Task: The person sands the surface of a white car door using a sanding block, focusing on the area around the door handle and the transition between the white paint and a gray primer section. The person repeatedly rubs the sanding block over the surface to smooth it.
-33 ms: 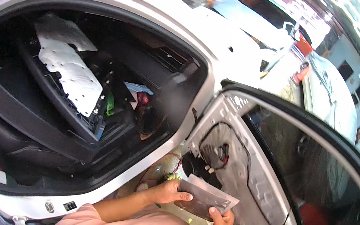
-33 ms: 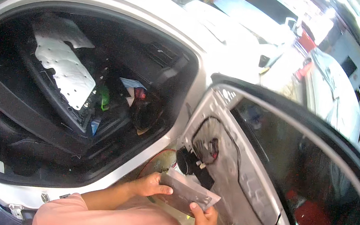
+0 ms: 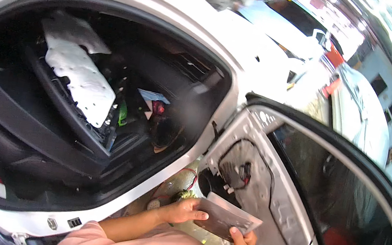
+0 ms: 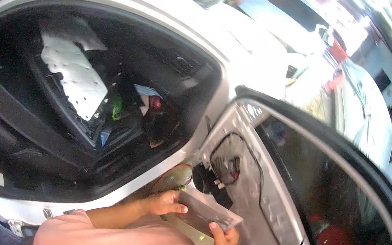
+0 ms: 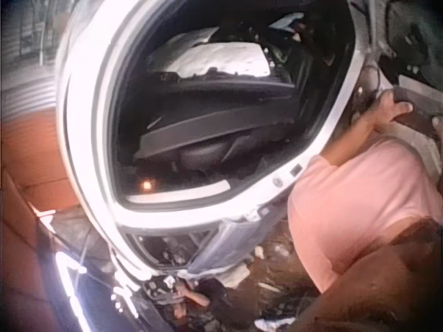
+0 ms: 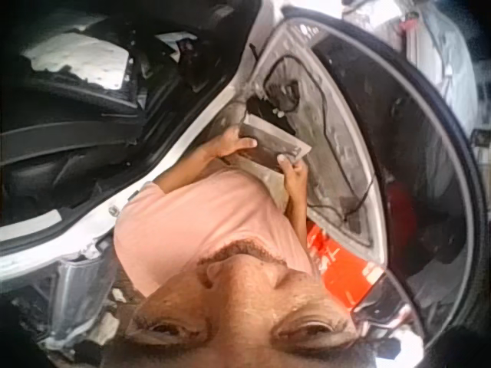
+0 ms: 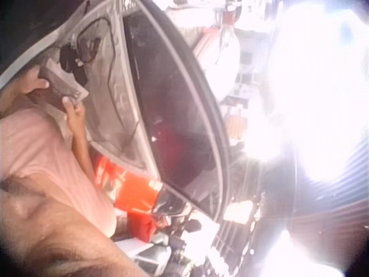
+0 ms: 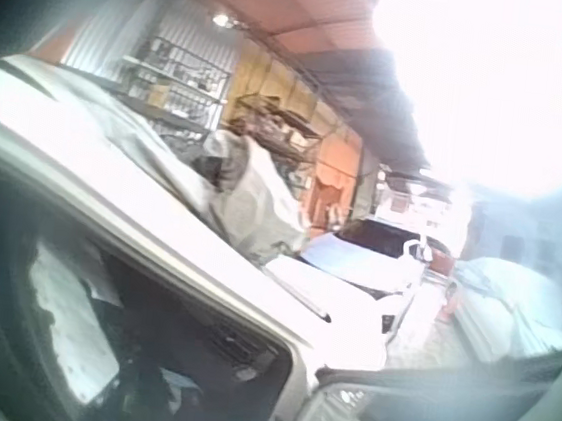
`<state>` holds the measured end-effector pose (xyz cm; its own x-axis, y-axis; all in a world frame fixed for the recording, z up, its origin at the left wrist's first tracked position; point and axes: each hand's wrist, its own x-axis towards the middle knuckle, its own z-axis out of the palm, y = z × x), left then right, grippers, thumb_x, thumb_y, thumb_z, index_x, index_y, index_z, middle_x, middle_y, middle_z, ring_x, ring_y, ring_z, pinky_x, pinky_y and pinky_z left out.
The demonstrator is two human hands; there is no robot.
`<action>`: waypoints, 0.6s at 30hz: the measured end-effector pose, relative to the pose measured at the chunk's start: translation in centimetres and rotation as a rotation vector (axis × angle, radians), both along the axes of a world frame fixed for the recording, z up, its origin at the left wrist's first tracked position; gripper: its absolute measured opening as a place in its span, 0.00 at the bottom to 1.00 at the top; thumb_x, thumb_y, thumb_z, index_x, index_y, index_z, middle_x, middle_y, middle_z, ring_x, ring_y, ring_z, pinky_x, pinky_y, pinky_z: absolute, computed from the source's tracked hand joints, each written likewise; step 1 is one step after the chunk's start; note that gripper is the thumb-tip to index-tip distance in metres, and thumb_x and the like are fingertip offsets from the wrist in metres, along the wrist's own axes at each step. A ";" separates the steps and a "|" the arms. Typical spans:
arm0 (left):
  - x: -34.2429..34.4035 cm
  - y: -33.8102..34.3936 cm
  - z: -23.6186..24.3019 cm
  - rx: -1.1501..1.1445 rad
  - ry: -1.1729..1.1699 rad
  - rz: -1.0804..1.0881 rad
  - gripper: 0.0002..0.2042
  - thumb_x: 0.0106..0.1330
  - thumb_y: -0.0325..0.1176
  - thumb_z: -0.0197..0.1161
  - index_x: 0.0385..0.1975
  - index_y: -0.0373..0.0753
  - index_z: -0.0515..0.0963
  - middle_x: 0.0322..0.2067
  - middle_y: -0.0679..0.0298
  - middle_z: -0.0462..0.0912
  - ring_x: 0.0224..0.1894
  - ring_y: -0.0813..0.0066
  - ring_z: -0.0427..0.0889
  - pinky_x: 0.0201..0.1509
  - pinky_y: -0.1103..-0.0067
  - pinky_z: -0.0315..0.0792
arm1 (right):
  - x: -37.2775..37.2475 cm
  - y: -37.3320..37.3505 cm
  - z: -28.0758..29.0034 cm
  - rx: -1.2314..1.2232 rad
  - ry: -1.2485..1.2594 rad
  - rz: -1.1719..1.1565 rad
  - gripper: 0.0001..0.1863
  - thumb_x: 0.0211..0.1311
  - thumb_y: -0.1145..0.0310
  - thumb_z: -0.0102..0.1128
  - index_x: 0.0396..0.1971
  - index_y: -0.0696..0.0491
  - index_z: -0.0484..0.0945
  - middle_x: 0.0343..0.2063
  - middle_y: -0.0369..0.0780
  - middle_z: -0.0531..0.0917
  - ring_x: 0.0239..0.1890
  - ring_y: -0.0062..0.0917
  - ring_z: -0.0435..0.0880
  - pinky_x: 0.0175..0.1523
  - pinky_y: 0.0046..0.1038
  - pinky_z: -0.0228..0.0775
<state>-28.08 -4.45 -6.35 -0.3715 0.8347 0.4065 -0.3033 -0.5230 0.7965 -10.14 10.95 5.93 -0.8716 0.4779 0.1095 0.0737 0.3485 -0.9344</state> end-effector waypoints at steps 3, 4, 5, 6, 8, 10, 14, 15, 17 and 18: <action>-2.0 1.8 -5.9 -0.100 0.031 -0.048 0.34 0.76 0.50 0.57 0.73 0.31 0.60 0.68 0.54 0.69 0.66 0.68 0.71 0.67 0.72 0.70 | -3.2 0.2 2.4 0.109 0.154 -0.069 0.23 0.63 0.64 0.67 0.52 0.63 0.78 0.46 0.40 0.84 0.47 0.25 0.80 0.57 0.29 0.69; -2.7 1.4 -6.6 -0.338 0.455 -0.125 0.34 0.79 0.53 0.50 0.75 0.33 0.56 0.74 0.53 0.58 0.74 0.66 0.60 0.77 0.69 0.56 | -4.1 0.3 2.8 0.131 0.190 -0.099 0.23 0.64 0.63 0.68 0.51 0.63 0.78 0.46 0.41 0.84 0.47 0.26 0.80 0.57 0.29 0.68; -2.6 1.1 -8.0 -0.349 0.413 -0.209 0.34 0.80 0.53 0.47 0.74 0.31 0.56 0.74 0.52 0.59 0.74 0.64 0.60 0.77 0.70 0.54 | -5.0 0.2 3.0 0.144 0.224 -0.124 0.22 0.64 0.62 0.68 0.51 0.63 0.78 0.45 0.41 0.84 0.47 0.26 0.80 0.57 0.29 0.68; -2.3 0.9 -10.0 -0.355 0.369 -0.296 0.34 0.80 0.53 0.45 0.74 0.30 0.56 0.74 0.51 0.59 0.74 0.63 0.59 0.78 0.70 0.53 | -5.8 0.4 2.8 0.178 0.209 -0.158 0.22 0.65 0.61 0.68 0.50 0.63 0.78 0.44 0.42 0.83 0.46 0.27 0.80 0.57 0.29 0.68; -1.9 2.7 -15.5 -0.226 0.484 -0.395 0.38 0.81 0.59 0.31 0.75 0.30 0.54 0.75 0.50 0.56 0.76 0.59 0.57 0.81 0.67 0.46 | -7.7 1.4 1.6 0.238 0.193 -0.202 0.23 0.66 0.59 0.68 0.49 0.63 0.77 0.43 0.42 0.83 0.45 0.27 0.80 0.57 0.29 0.68; -3.8 -3.8 -6.2 -0.210 0.465 -0.465 0.37 0.80 0.60 0.35 0.74 0.31 0.57 0.75 0.46 0.56 0.77 0.54 0.54 0.81 0.70 0.47 | -8.0 3.8 1.1 0.361 -0.039 -0.251 0.23 0.67 0.58 0.67 0.48 0.63 0.77 0.42 0.42 0.82 0.44 0.27 0.79 0.56 0.29 0.68; -2.9 -8.8 -1.5 -0.375 0.747 -0.140 0.39 0.78 0.63 0.35 0.76 0.35 0.54 0.76 0.47 0.53 0.78 0.50 0.50 0.81 0.68 0.46 | -10.2 1.4 2.1 0.409 -0.061 -0.081 0.22 0.68 0.59 0.66 0.50 0.63 0.77 0.45 0.42 0.82 0.46 0.25 0.78 0.56 0.28 0.68; -2.5 -7.1 -1.6 -0.246 0.758 -0.107 0.38 0.79 0.62 0.35 0.76 0.35 0.55 0.76 0.47 0.53 0.78 0.49 0.51 0.80 0.65 0.47 | -10.7 2.8 2.3 0.417 -0.088 -0.054 0.22 0.68 0.59 0.66 0.50 0.63 0.77 0.45 0.42 0.82 0.46 0.25 0.78 0.56 0.28 0.68; -1.6 -4.7 -2.2 0.001 0.810 -0.027 0.36 0.80 0.59 0.35 0.75 0.34 0.55 0.76 0.49 0.54 0.77 0.48 0.52 0.79 0.59 0.49 | -11.5 3.7 2.0 0.414 -0.040 -0.039 0.22 0.68 0.60 0.66 0.51 0.63 0.77 0.46 0.43 0.83 0.47 0.24 0.78 0.56 0.28 0.68; -2.2 -3.0 -2.3 0.003 0.835 -0.061 0.40 0.78 0.64 0.35 0.77 0.35 0.51 0.78 0.53 0.47 0.80 0.53 0.44 0.82 0.63 0.40 | -11.6 4.4 1.9 0.411 -0.017 -0.040 0.22 0.68 0.61 0.66 0.51 0.63 0.77 0.47 0.43 0.83 0.47 0.24 0.78 0.56 0.28 0.68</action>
<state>-30.31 -7.49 -8.66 0.0989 0.8422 0.5300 0.3581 -0.5270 0.7707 -21.75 15.30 7.83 -0.8567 0.4305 0.2842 0.1084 0.6888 -0.7168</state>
